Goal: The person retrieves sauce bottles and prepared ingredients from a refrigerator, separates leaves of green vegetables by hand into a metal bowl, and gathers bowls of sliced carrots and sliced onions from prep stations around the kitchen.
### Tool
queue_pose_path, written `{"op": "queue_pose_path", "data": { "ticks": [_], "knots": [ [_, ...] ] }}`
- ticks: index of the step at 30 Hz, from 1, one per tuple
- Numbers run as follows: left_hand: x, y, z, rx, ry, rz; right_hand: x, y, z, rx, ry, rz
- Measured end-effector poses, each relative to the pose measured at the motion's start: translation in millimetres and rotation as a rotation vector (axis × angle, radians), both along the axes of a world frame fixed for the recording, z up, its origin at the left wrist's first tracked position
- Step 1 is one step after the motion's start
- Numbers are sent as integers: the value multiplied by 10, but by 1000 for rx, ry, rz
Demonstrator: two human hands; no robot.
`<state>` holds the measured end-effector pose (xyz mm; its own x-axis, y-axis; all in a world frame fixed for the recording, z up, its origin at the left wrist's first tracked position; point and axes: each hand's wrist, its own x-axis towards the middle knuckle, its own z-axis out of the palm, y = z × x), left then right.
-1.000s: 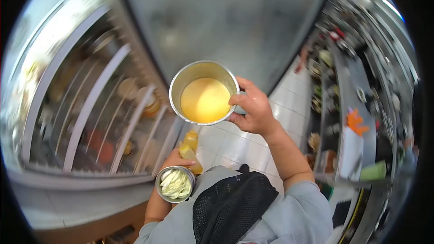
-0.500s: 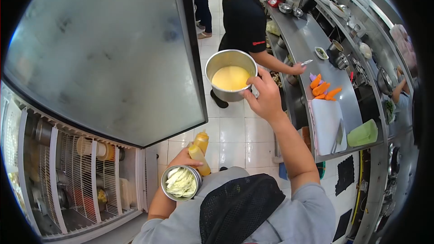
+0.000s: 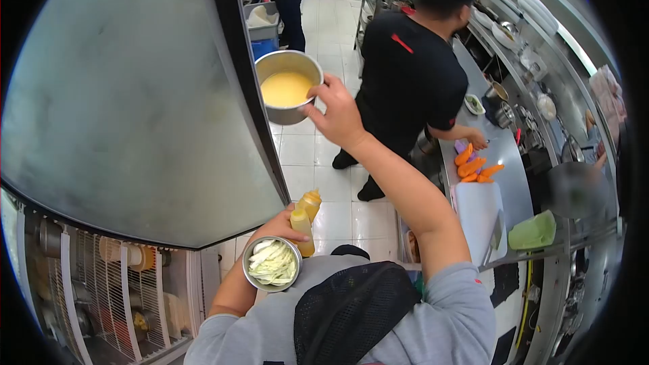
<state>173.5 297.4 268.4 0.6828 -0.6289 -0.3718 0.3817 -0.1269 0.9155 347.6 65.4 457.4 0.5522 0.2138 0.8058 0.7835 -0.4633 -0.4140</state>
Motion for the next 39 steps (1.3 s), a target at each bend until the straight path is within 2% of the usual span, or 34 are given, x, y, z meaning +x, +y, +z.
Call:
{"op": "queue_pose_path", "data": {
  "ticks": [6,13,15,19,23,26,29,32,35,39],
  "knots": [
    [325,-291,-41,-32,-50,117,235,-6,105,24,-8,173],
    [308,-1055,-13,-67,47,294,161,-357,346,31,14,490],
    [282,-1216,-3,-3,73,333,49,-395,448,-1,71,690],
    [179,-1299,-6,-67,-48,576,-217,-86,650,-22,-33,991],
    [18,-1249,-128,-76,-101,742,-581,466,617,13,26,1321],
    [-48,-1203,-202,-53,-170,846,-728,784,533,-1,257,1598],
    [74,-1018,-303,-28,-244,909,-607,1124,481,111,235,1658],
    [371,-756,-379,-14,-291,926,-156,1373,423,61,235,1612],
    [758,-360,-198,-149,-52,898,485,1686,451,90,156,1525],
    [1409,264,-189,-140,-49,902,1550,2199,380,82,71,1316]
  ]
}}
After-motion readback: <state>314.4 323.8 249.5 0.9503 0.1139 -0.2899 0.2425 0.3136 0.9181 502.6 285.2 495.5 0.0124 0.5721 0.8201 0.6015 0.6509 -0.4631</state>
